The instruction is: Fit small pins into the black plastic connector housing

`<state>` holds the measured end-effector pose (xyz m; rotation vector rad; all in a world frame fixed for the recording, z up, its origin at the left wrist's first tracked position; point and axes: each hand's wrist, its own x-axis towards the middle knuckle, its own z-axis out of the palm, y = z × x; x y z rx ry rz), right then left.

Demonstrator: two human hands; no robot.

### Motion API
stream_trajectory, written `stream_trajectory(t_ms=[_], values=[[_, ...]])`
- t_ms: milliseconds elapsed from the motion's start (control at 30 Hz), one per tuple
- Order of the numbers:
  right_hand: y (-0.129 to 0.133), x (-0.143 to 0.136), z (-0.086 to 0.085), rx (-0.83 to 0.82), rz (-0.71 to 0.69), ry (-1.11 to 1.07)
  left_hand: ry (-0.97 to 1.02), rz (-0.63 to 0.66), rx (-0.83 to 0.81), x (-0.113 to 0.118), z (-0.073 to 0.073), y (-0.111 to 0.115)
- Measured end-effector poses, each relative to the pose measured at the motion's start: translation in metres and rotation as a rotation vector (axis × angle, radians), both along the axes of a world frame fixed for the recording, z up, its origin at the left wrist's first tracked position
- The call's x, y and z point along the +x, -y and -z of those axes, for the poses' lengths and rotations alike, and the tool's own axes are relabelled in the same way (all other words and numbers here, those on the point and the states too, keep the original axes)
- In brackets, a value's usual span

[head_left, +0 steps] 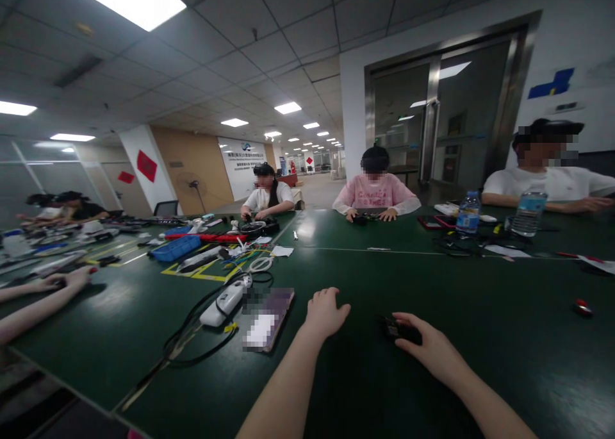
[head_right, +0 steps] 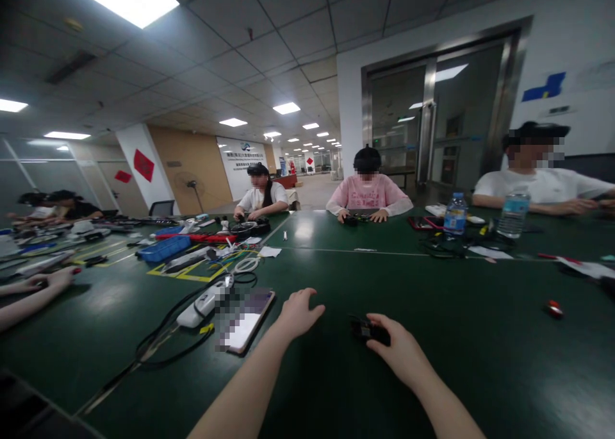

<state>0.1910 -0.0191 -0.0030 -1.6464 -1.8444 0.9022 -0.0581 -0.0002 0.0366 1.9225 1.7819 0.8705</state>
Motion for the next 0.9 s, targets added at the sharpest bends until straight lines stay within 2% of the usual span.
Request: stream_trajectory(t_ms=[233, 333, 400, 500, 700, 900], values=[[-0.006, 0.004, 0.008, -0.024, -0.009, -0.032, -0.257, -0.26, -0.05, -0.084, -0.011, 0.01], [-0.007, 0.003, 0.009, -0.037, -0.01, -0.039, -0.336, -0.304, -0.069, -0.116, -0.014, 0.014], [-0.007, 0.002, 0.009, -0.028, -0.007, -0.047, -0.375, -0.296, -0.087, -0.129, -0.014, 0.015], [-0.006, 0.002, 0.009, 0.002, -0.004, -0.059, -0.404, -0.269, -0.119, -0.137, -0.009, 0.013], [-0.006, 0.003, 0.014, 0.016, -0.01, -0.074, -0.423, -0.279, -0.148, -0.136, -0.002, 0.005], [-0.005, 0.002, 0.011, 0.001, 0.007, -0.079, -0.373, -0.334, -0.121, -0.137, -0.011, 0.003]])
